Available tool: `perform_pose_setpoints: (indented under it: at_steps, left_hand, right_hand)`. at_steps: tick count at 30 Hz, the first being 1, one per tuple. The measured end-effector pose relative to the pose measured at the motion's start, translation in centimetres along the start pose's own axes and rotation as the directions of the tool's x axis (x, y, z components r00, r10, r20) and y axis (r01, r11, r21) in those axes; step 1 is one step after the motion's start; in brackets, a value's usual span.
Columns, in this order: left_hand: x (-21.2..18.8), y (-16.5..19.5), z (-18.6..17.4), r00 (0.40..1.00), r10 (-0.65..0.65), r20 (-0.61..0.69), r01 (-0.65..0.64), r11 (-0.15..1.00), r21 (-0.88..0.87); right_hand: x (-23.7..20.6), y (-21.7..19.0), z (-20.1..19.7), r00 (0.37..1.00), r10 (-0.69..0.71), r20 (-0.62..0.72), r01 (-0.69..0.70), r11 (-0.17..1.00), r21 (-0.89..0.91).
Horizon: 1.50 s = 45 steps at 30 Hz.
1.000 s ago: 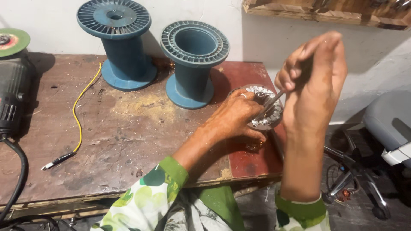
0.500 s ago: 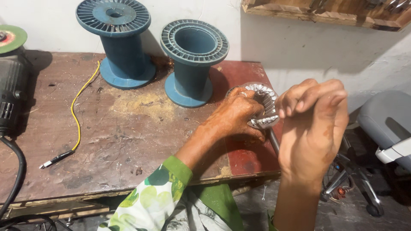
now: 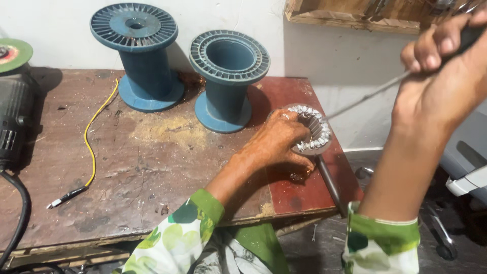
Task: The person uses a screwdriver and hammer to pry and remove copper windings from a motor stator core clamped in a vise. They repeatedly strike the screwdriver handle to loosen the coils and pull them out by hand.
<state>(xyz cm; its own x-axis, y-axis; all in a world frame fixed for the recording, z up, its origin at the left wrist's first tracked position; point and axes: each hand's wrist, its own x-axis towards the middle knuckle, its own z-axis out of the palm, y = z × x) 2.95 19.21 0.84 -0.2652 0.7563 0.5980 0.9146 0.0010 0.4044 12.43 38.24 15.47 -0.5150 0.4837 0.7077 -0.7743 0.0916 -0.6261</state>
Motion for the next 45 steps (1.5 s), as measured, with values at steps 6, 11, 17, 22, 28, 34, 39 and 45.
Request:
perform_pose_setpoints:
  at_steps: [6, 11, 17, 22, 28, 34, 39, 45]
  left_hand:
    - [-0.4, 0.1, -0.1, 0.999, 0.017, -0.049, -0.019, 0.999, -0.035]
    - [-0.4, 0.0, 0.0, 0.994, 0.077, -0.082, -0.077, 0.997, -0.002]
    - [-0.5, 0.0, 0.1, 0.992, 0.104, -0.067, -0.103, 0.995, 0.011]
    - [-0.5, 0.3, 0.2, 0.998, 0.056, -0.037, -0.056, 0.998, -0.003]
    - [-0.6, 0.4, 0.1, 0.998, 0.04, -0.039, -0.04, 0.999, -0.008]
    - [-0.7, 0.3, 0.1, 1.0, 0.005, -0.023, -0.006, 1.0, -0.017]
    - [-0.5, 0.2, 0.2, 0.996, 0.072, -0.057, -0.073, 0.997, -0.019]
    - [-0.3, 0.6, 0.0, 0.99, 0.068, -0.127, -0.077, 0.995, -0.067]
  right_hand:
    - [-5.9, 0.6, -0.6, 0.997, -0.066, -0.046, 0.067, 0.997, 0.035]
    - [-7.7, 0.8, 0.9, 0.998, -0.058, -0.008, 0.059, 0.993, 0.106]
    - [-8.5, 1.1, 1.2, 0.996, -0.078, 0.033, 0.075, 0.994, 0.083]
    - [-8.5, 1.1, 1.4, 0.999, -0.018, 0.041, 0.011, 0.985, 0.171]
    - [-7.6, 1.3, 2.7, 0.974, -0.003, 0.228, -0.014, 0.997, 0.071]
    - [-6.9, 3.7, 4.0, 0.991, -0.016, 0.136, 0.008, 0.998, 0.058]
    - [-7.7, 4.9, 4.7, 0.995, -0.083, -0.06, 0.087, 0.993, 0.075]
    - [-9.3, 3.2, 5.5, 0.944, -0.307, -0.125, 0.303, 0.952, -0.051]
